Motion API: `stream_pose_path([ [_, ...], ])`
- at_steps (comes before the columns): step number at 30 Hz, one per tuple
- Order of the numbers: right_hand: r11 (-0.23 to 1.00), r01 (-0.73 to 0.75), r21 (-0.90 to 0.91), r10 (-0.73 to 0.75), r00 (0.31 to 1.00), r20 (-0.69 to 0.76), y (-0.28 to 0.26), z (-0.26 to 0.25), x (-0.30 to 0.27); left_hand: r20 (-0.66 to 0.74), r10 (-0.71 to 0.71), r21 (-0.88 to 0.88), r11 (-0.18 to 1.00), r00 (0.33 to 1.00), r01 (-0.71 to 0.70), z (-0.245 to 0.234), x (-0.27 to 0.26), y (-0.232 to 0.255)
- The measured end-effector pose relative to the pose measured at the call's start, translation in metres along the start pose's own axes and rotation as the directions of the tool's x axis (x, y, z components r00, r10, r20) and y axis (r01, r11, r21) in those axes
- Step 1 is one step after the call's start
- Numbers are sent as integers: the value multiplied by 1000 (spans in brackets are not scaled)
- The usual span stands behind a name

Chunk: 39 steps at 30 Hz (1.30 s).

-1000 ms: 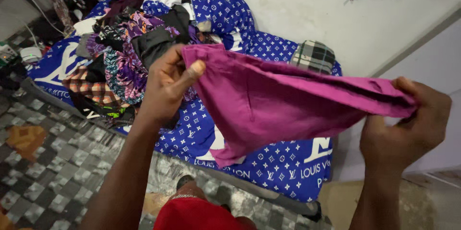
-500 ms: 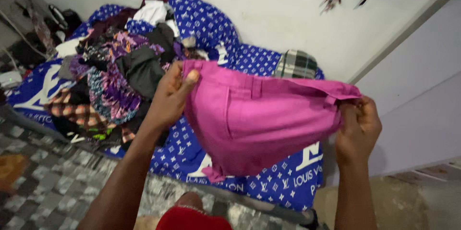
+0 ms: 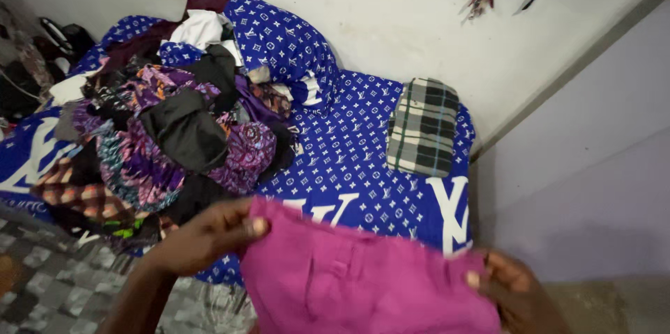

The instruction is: The person picks up pink and black garments from a bed, folds them by hand, and places them onto a shelf in a closet.

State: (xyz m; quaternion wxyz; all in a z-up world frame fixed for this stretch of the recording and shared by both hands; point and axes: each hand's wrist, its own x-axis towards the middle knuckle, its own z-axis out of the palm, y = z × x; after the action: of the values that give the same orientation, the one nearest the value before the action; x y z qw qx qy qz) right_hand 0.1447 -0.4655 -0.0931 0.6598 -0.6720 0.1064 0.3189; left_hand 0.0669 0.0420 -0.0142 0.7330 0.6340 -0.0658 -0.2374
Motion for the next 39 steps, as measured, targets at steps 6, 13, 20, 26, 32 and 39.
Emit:
stream_pose_path([
  [6,975,206,-79,-196,973,121,-19,-42,155,76,-205,452,879,976,149,-109,137,-29],
  [13,726,680,104,-656,730,-193,-45,-82,447,-563,720,691,679,406,-247,-289,472,-183],
  [20,485,-60,-872,-607,695,-385,282,-24,541,-298,162,189,976,941,-108,-249,419,-489],
  [26,943,305,-131,-329,799,-504,395,59,463,-296,-397,-151,918,869,368,-136,330,-568],
  [32,948,-122,-295,-67,828,-557,356,63,472,-452,-194,124,953,871,277,-96,354,-586],
  [39,844,25,536,120,965,-234,375,66,433,-546,-293,-202,955,785,216,-102,347,-602],
])
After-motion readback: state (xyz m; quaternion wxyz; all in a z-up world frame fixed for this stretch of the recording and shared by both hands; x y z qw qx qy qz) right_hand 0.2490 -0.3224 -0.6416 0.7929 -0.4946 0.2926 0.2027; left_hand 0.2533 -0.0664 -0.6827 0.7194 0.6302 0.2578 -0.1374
